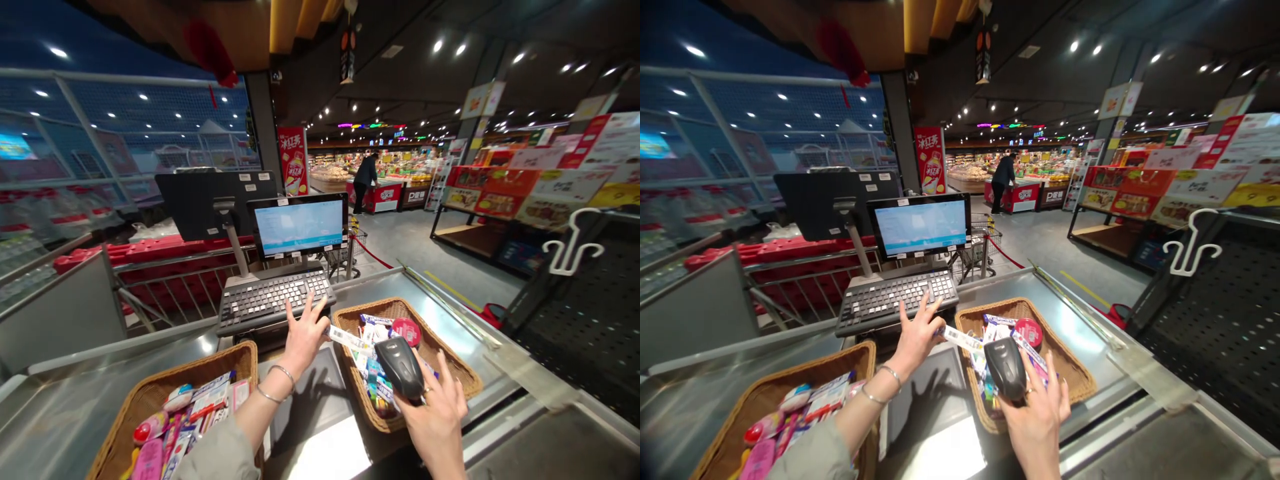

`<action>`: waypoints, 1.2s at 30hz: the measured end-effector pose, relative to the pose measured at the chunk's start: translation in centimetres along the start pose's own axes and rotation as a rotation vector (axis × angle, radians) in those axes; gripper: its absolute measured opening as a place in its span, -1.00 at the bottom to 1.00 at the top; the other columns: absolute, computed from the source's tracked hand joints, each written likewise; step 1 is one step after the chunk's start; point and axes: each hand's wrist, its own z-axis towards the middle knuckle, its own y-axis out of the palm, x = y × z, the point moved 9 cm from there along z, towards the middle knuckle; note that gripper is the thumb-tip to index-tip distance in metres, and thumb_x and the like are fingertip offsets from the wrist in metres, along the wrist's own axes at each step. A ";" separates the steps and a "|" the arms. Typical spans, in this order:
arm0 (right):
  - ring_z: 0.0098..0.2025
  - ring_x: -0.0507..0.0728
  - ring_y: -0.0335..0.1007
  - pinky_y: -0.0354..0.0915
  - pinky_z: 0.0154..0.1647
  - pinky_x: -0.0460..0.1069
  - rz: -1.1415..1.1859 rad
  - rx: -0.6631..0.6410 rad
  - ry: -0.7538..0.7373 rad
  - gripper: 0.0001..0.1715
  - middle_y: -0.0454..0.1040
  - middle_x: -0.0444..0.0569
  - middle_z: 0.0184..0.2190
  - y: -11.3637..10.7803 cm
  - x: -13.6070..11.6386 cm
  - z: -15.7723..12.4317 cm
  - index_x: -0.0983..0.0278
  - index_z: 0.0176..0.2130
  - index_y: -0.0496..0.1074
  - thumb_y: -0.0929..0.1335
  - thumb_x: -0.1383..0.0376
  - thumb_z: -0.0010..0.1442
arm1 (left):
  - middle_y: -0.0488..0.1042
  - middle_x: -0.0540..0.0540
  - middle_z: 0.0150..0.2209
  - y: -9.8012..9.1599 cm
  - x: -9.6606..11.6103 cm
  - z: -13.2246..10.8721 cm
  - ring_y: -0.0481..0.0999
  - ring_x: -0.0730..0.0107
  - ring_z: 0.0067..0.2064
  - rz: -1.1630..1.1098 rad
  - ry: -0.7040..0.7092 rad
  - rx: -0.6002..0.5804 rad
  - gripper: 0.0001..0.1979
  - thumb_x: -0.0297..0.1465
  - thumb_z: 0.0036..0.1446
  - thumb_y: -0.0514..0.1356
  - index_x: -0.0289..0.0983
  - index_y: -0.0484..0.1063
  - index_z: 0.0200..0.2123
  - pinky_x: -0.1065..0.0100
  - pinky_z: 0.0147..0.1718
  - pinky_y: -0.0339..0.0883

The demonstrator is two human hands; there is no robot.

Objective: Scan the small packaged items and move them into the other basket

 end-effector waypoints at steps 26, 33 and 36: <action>0.33 0.38 0.02 -0.09 0.25 0.39 -0.060 0.069 0.090 -0.30 0.52 0.13 -0.01 0.4 2.2 0.0 0.27 0.01 0.42 0.17 -0.17 0.20 | 0.01 -0.13 0.39 3.2 -0.5 -0.4 -0.05 -0.06 0.40 0.049 -0.087 -0.135 -0.48 -0.20 0.24 0.13 -0.05 0.21 0.26 -0.43 0.24 -0.43; 0.32 0.39 0.06 -0.09 0.26 0.37 0.024 0.000 0.004 -0.29 0.46 0.13 0.07 2.8 -1.2 0.4 0.25 0.03 0.42 0.20 -0.19 0.18 | 0.03 -0.14 0.39 1.3 -3.1 -3.4 -0.07 -0.04 0.41 0.034 -0.178 -0.127 -0.50 -0.20 0.26 0.11 -0.07 0.22 0.24 -0.43 0.24 -0.48; 0.31 0.39 0.07 -0.07 0.25 0.37 0.070 -0.004 -0.046 -0.34 0.47 0.13 0.06 3.4 -2.8 0.3 0.24 0.02 0.43 0.23 -0.15 0.19 | 0.03 -0.15 0.38 0.4 -4.5 -4.9 -0.07 -0.05 0.41 0.060 -0.215 -0.126 -0.52 -0.23 0.26 0.11 -0.09 0.24 0.23 -0.43 0.23 -0.47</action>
